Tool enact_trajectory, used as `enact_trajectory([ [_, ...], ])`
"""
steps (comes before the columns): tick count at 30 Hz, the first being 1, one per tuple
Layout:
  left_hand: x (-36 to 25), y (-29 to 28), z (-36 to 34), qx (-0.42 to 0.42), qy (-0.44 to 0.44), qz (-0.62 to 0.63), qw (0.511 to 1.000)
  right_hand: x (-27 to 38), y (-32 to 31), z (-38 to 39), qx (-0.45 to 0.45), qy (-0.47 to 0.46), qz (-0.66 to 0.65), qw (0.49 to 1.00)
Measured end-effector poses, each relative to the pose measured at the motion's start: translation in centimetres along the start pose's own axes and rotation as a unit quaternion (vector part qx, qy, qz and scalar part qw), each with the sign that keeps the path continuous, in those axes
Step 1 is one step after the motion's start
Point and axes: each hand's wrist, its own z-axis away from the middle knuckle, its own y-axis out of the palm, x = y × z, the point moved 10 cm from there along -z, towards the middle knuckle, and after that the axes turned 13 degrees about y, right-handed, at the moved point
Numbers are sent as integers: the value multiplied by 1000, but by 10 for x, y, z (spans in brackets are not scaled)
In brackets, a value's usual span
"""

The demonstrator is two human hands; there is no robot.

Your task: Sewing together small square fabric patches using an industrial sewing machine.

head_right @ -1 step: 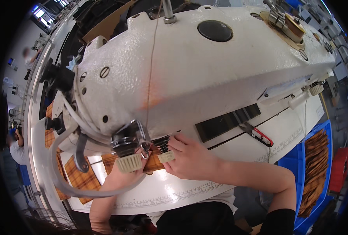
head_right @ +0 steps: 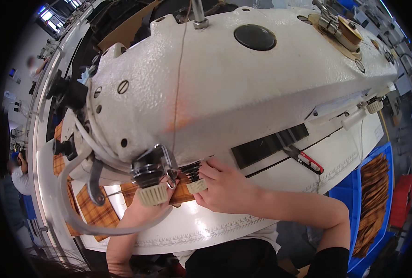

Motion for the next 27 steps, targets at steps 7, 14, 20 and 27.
enact_trajectory([
  [7,-16,-19,-6,-77,98,-61,990,-6,1,-6,10,25,-36,999],
  [14,-6,-14,-2,-51,76,-46,995,-9,-7,-8,-4,28,-36,999],
  [20,-9,-1,12,3,136,-196,971,-4,-7,-6,6,-10,2,1000],
  [27,0,-23,30,74,-29,-59,995,-20,-20,7,-29,33,-67,997],
])
